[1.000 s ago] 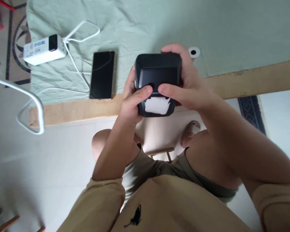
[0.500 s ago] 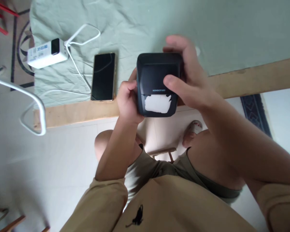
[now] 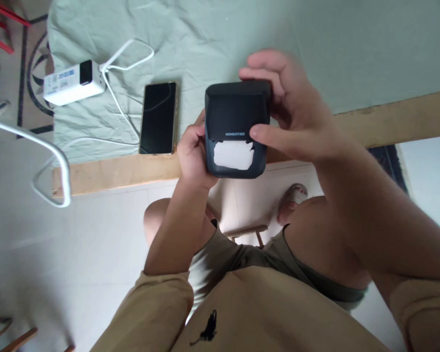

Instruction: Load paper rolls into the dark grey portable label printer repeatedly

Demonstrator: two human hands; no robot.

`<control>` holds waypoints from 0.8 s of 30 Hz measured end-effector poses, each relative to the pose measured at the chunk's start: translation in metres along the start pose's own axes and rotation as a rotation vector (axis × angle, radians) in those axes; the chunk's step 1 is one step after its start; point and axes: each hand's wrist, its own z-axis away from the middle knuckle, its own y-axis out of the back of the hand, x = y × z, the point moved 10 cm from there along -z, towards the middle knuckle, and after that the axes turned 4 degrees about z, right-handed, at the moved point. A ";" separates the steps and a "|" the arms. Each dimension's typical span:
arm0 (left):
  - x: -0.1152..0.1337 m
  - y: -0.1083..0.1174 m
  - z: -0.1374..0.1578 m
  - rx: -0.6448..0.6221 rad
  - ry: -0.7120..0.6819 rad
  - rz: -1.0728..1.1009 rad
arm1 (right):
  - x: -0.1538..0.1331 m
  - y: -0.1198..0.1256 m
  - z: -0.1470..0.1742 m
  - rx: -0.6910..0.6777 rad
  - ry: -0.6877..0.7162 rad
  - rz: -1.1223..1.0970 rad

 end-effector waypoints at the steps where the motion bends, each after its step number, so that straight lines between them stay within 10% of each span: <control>1: 0.000 -0.002 -0.001 -0.036 -0.012 0.011 | 0.000 0.002 0.000 -0.005 -0.004 -0.007; 8: 0.002 -0.011 -0.004 -0.210 -0.082 0.044 | -0.017 0.010 -0.004 -0.015 0.023 0.223; 18: 0.000 -0.032 0.007 -0.330 -0.078 -0.068 | -0.047 0.067 0.011 0.662 -0.045 0.239; 24: 0.001 -0.037 0.009 -0.379 -0.103 -0.106 | -0.028 0.022 -0.010 0.122 -0.166 0.808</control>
